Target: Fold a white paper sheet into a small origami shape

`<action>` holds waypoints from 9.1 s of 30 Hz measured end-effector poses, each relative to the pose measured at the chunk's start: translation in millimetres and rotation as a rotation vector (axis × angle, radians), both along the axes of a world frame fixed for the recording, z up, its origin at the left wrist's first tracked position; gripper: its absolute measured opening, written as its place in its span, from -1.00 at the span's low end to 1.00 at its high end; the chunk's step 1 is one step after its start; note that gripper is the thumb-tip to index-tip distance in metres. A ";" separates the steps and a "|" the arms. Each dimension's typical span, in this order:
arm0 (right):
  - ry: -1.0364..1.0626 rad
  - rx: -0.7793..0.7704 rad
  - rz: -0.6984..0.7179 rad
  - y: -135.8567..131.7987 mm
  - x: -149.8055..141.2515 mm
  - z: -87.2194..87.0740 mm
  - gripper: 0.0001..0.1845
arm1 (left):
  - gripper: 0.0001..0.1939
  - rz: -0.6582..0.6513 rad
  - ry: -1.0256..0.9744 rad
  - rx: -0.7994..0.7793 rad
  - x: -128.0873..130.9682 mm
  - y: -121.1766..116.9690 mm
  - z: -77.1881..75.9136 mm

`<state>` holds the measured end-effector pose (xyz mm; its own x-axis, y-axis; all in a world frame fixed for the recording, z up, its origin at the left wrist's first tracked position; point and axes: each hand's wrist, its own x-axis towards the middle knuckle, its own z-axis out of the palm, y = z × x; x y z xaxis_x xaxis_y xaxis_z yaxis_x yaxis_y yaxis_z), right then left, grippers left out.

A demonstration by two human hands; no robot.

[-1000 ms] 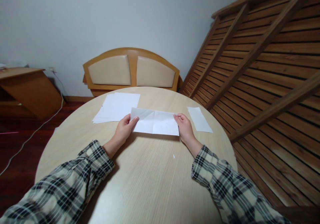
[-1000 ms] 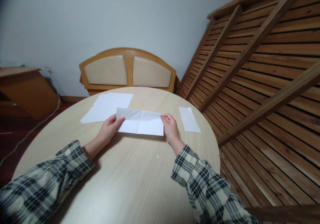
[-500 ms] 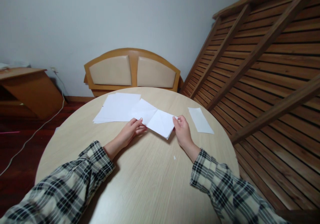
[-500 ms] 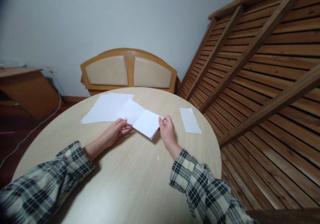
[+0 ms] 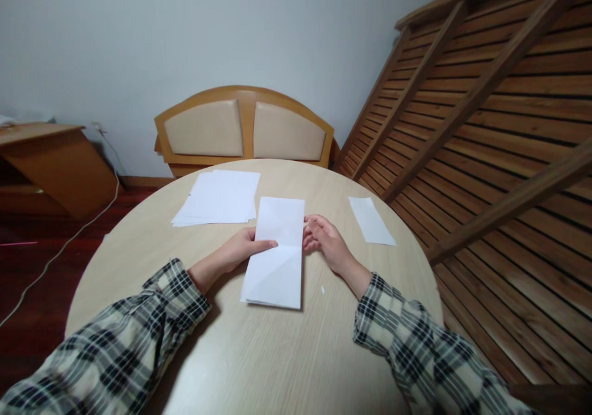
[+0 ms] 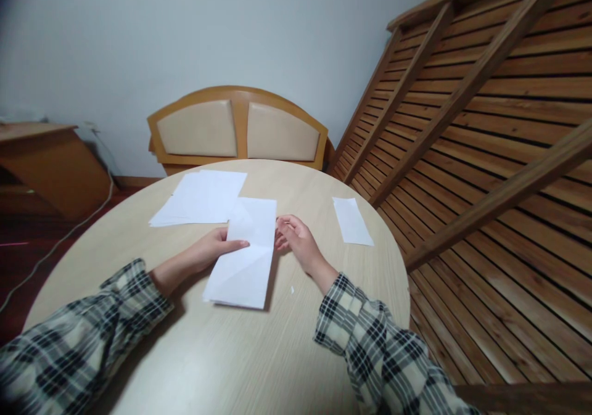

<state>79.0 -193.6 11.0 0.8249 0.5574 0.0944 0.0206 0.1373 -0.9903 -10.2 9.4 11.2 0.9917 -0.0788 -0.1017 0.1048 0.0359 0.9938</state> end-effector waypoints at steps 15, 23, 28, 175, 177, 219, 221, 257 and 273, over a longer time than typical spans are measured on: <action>-0.170 -0.118 -0.357 3.1 4.9 -13.9 -0.72 | -0.77 0.390 -0.580 0.871 -2.5 1.5 14.9; -0.044 -0.202 -0.175 9.1 -2.5 -17.6 -0.67 | -0.52 0.018 -0.590 1.086 -12.3 -29.2 -24.0; -0.107 -0.182 -0.046 -3.3 5.6 -3.8 -0.47 | -0.44 -0.151 -0.529 1.268 -10.3 -15.8 -25.8; -0.382 -0.532 -0.003 -21.1 12.1 1.8 -0.83 | -0.87 -0.100 -0.862 1.308 -16.8 -28.7 5.7; -0.349 -0.419 -0.025 -20.7 13.4 1.6 -0.79 | -0.96 0.165 -0.835 1.276 -14.1 -25.2 5.7; -0.385 -0.333 -0.083 -16.4 -4.1 15.7 -0.64 | -0.61 0.156 -0.090 -0.247 -2.3 -40.3 -11.9; -0.392 -0.338 -0.077 -16.9 -3.6 16.6 -0.64 | -0.59 0.154 -0.098 -0.248 -1.7 -39.7 -12.3; -0.300 -0.093 0.011 -28.3 5.3 16.0 -0.53 | -0.70 0.251 -0.199 -0.107 -7.9 -35.5 -5.3; -0.534 -0.071 0.276 -35.2 12.1 20.1 -0.88 | -0.66 0.366 -0.210 -0.056 -1.6 -28.7 -10.6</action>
